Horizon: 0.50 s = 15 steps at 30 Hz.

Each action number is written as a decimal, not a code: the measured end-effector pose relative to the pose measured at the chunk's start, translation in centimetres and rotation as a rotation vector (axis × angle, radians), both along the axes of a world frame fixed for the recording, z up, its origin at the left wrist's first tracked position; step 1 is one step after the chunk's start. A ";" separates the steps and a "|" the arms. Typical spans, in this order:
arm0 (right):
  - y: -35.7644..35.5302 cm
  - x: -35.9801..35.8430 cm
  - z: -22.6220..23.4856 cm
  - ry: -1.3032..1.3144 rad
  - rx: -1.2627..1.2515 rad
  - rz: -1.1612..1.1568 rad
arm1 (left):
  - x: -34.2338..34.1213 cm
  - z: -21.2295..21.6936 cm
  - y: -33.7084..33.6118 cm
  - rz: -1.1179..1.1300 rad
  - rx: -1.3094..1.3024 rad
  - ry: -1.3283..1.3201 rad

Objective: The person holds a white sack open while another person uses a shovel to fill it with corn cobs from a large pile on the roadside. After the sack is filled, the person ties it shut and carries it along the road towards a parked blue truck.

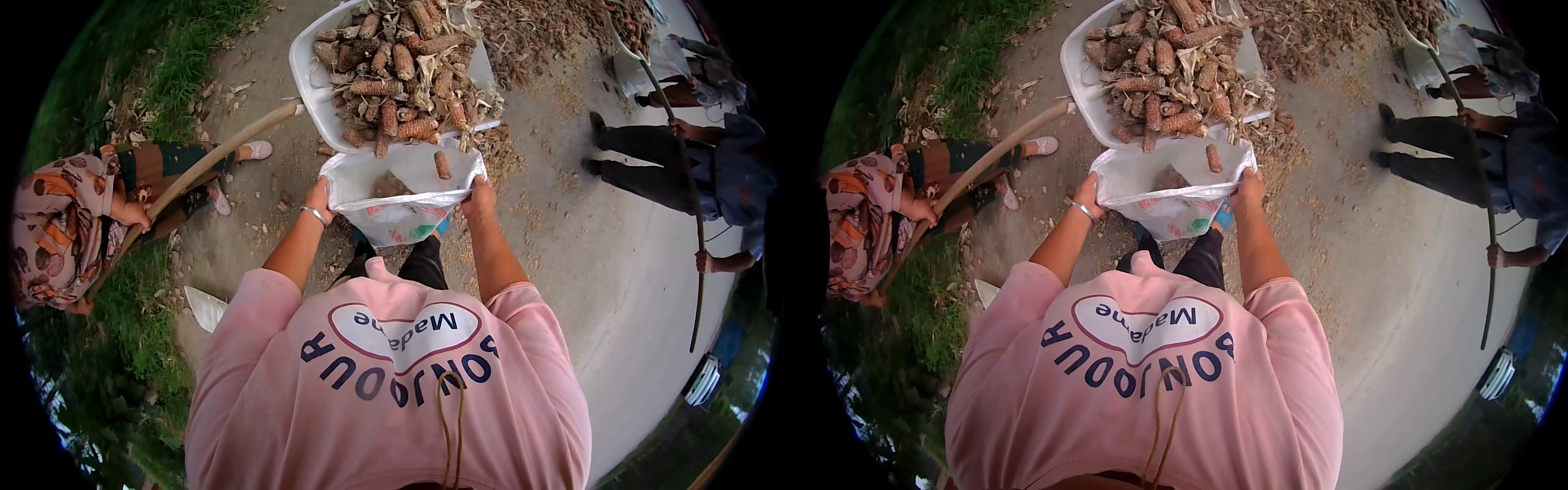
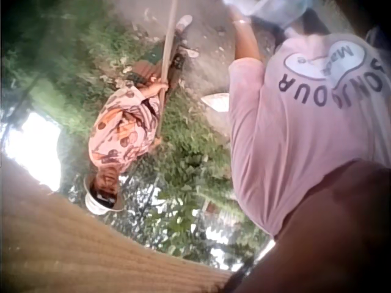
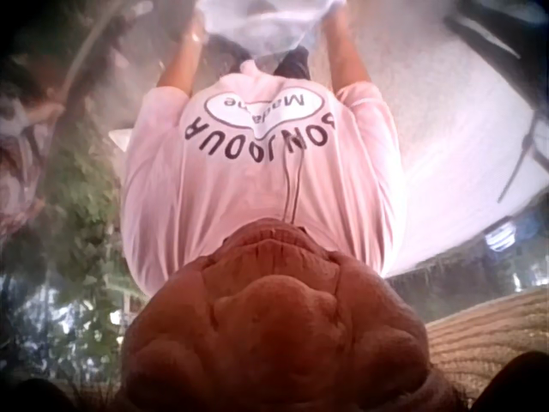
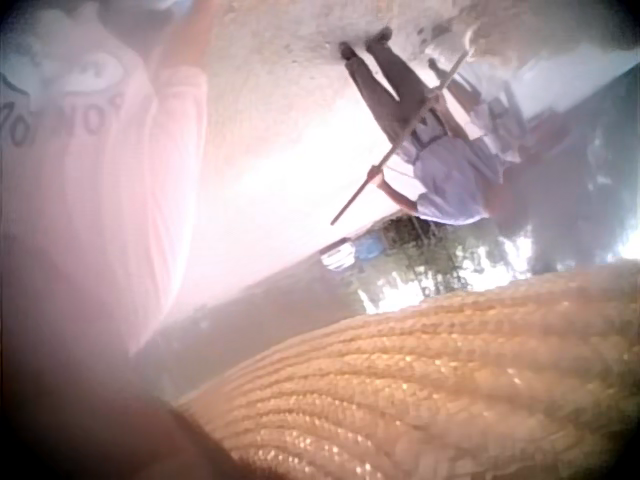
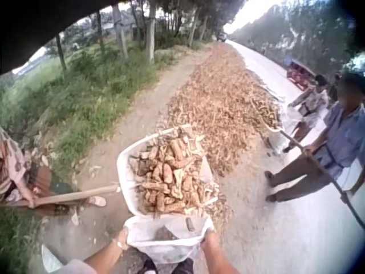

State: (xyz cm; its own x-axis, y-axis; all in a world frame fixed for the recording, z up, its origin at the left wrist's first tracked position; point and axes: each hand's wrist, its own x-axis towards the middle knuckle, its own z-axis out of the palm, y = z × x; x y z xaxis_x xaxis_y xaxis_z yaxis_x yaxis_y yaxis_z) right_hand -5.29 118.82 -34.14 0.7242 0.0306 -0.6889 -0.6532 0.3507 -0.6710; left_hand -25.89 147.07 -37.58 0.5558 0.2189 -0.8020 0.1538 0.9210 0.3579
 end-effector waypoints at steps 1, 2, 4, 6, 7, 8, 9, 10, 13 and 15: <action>0.0 0.2 0.0 0.027 0.010 -0.033 | 0.2 0.4 0.0 0.015 -0.051 0.018; -0.3 0.5 -0.6 0.026 0.033 -0.063 | 0.4 0.4 0.1 0.036 -0.069 0.021; -0.3 1.4 -1.0 0.047 0.058 -0.110 | 0.8 0.2 0.1 0.065 -0.061 0.041; -0.3 1.4 -0.3 0.096 0.098 -0.128 | 0.7 -1.0 0.7 0.096 -0.038 0.041; 0.1 1.5 0.2 0.102 0.093 -0.127 | 1.2 -1.2 1.1 0.097 -0.043 0.048; 0.4 1.7 0.3 0.124 0.093 -0.195 | 1.5 -1.4 1.6 0.080 -0.053 0.035; 0.7 1.9 0.1 0.146 0.092 -0.263 | 1.6 -1.6 1.8 0.062 -0.062 0.023; 0.0 2.4 -1.3 0.160 0.186 -0.238 | 3.7 1.0 1.5 0.087 -0.055 0.117; -0.3 3.6 -3.7 0.211 0.093 -0.334 | 5.7 0.8 1.6 0.176 -0.054 0.168; -0.6 3.6 -4.3 0.237 0.128 -0.341 | 4.9 -2.3 2.3 0.128 -0.039 0.131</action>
State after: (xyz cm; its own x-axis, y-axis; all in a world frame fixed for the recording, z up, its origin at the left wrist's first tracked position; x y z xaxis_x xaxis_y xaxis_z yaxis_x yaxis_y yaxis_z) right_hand -1.66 118.20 -38.46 0.5300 -0.0870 -0.8436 -0.6161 0.6440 -0.4535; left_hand -20.96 149.35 -39.92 0.4158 0.2489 -0.8748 0.0770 0.9487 0.3066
